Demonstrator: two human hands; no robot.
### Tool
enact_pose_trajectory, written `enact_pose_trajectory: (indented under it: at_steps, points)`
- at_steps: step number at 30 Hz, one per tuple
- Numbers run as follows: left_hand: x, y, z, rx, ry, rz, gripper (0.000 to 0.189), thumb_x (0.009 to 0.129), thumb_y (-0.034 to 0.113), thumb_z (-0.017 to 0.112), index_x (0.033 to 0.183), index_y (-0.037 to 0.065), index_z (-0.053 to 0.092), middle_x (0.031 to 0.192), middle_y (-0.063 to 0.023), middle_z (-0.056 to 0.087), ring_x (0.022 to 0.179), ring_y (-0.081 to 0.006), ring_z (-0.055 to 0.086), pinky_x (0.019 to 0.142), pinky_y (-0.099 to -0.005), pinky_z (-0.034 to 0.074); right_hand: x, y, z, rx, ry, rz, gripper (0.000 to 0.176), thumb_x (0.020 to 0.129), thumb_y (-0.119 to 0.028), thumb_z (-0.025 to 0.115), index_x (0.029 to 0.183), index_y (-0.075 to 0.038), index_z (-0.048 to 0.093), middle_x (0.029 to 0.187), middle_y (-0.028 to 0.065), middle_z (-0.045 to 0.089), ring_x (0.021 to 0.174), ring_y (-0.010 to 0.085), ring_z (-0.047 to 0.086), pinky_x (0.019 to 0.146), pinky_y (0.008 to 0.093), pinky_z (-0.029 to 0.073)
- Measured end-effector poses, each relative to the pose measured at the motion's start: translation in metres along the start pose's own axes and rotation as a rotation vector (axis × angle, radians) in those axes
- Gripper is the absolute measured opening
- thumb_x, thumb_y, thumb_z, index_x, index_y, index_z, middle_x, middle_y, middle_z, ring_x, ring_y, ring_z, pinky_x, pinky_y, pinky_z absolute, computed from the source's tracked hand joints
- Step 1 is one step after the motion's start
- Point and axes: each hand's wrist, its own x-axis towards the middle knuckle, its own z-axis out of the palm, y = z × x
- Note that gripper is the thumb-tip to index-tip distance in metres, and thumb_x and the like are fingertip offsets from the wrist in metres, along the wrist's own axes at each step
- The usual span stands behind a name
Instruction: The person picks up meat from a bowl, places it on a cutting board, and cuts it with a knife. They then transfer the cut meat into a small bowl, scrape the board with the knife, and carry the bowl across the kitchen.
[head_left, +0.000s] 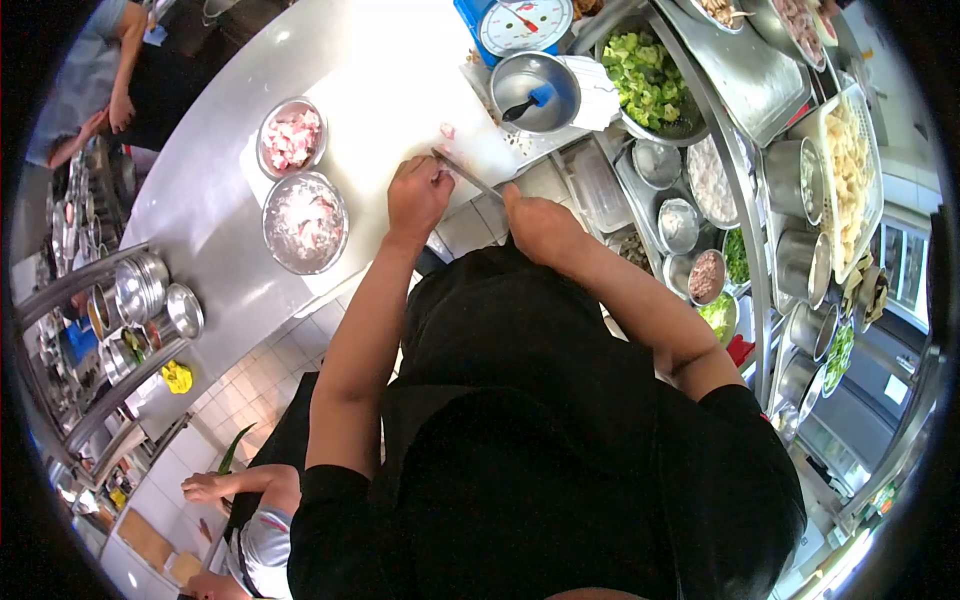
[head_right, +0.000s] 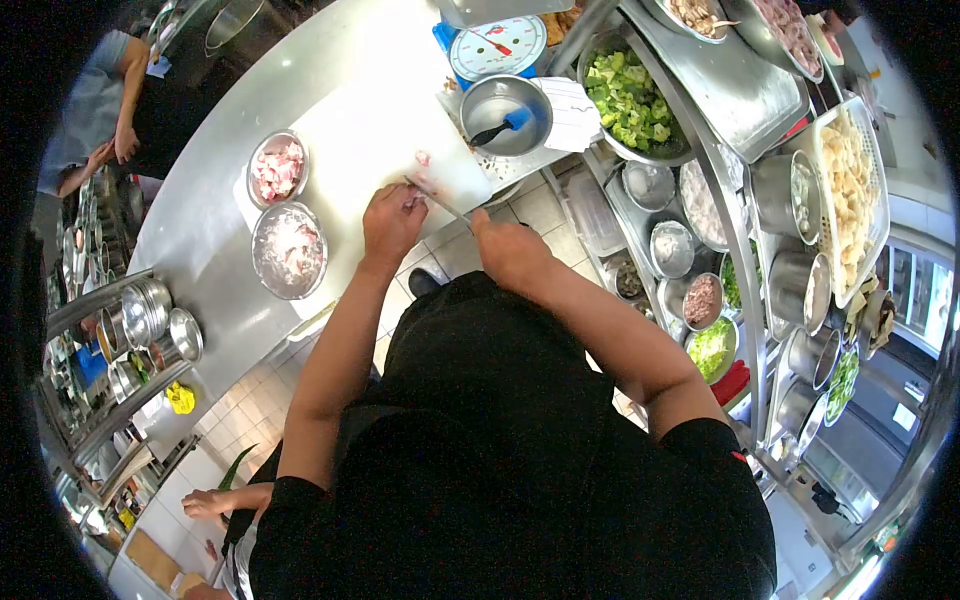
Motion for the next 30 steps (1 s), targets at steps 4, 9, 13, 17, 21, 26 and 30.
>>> enact_pose_trajectory:
  at_steps: [4, 9, 13, 17, 21, 26, 30]
  points:
    - [-0.003, 0.002, 0.001, 0.011, -0.035, -0.071, 0.014, 0.08, 0.014, 0.072, 0.089, 0.004, 0.071, 0.089, -0.0126, 0.071, 0.087, -0.0326, 0.067, 0.08, -0.0427, 0.055, 0.013, -0.01, 0.001, 0.117, -0.017, 0.042, 0.017, 0.098, -0.007, 0.043, 0.112, 0.002, 0.045, 0.089, 0.0294, 0.07, 0.086, 0.0494, 0.07, 0.076, 0.0588, 0.054]
    - [-0.004, 0.003, 0.001, 0.027, -0.061, -0.068, 0.012, 0.081, 0.014, 0.07, 0.088, 0.004, 0.071, 0.091, -0.0128, 0.071, 0.089, -0.0331, 0.066, 0.08, -0.0433, 0.055, 0.037, -0.011, 0.01, 0.132, 0.022, 0.011, 0.016, 0.098, -0.006, 0.043, 0.112, 0.002, 0.044, 0.09, 0.0316, 0.069, 0.088, 0.0504, 0.069, 0.078, 0.0596, 0.053]
    - [-0.002, 0.005, -0.005, 0.034, -0.06, 0.007, 0.007, 0.081, 0.012, 0.068, 0.083, 0.005, 0.069, 0.09, -0.0126, 0.069, 0.085, -0.0346, 0.067, 0.076, -0.0449, 0.055, 0.041, -0.019, -0.023, 0.083, -0.011, -0.004, 0.016, 0.099, -0.009, 0.044, 0.111, 0.002, 0.045, 0.09, 0.0313, 0.069, 0.089, 0.0502, 0.069, 0.078, 0.0594, 0.053]
    - [0.009, 0.003, -0.015, -0.103, -0.003, -0.106, 0.01, 0.08, 0.007, 0.069, 0.089, 0.004, 0.073, 0.093, -0.0128, 0.072, 0.082, -0.0332, 0.07, 0.075, -0.0426, 0.058, 0.017, -0.028, -0.054, 0.114, 0.003, 0.072, 0.017, 0.1, -0.012, 0.046, 0.112, 0.001, 0.046, 0.091, 0.0301, 0.07, 0.09, 0.0501, 0.068, 0.079, 0.0598, 0.053]
    - [0.025, -0.003, -0.033, -0.1, -0.093, -0.191, 0.015, 0.082, 0.006, 0.069, 0.094, 0.004, 0.078, 0.099, -0.0144, 0.075, 0.083, -0.0307, 0.073, 0.076, -0.0386, 0.058, 0.006, -0.026, -0.057, 0.103, 0.029, 0.06, 0.02, 0.101, -0.015, 0.047, 0.114, -0.001, 0.047, 0.095, 0.0282, 0.071, 0.092, 0.05, 0.068, 0.081, 0.0607, 0.051]
    - [0.037, -0.003, -0.054, -0.181, 0.09, -0.334, 0.014, 0.082, -0.001, 0.066, 0.091, 0.003, 0.076, 0.091, -0.0127, 0.074, 0.077, -0.021, 0.072, 0.074, -0.0317, 0.057, -0.002, -0.021, -0.047, 0.057, 0.029, 0.07, 0.02, 0.099, -0.016, 0.05, 0.115, -0.003, 0.049, 0.094, 0.0254, 0.071, 0.09, 0.0467, 0.069, 0.079, 0.059, 0.053]
    - [0.037, -0.006, -0.073, -0.284, 0.191, -0.371, 0.015, 0.081, 0.001, 0.07, 0.096, 0.002, 0.073, 0.091, -0.011, 0.072, 0.076, -0.0195, 0.07, 0.073, -0.0302, 0.056, -0.01, -0.012, -0.03, -0.026, 0.222, -0.016, 0.025, 0.092, -0.015, 0.06, 0.114, -0.007, 0.051, 0.09, 0.0195, 0.07, 0.085, 0.0398, 0.071, 0.073, 0.0543, 0.055]
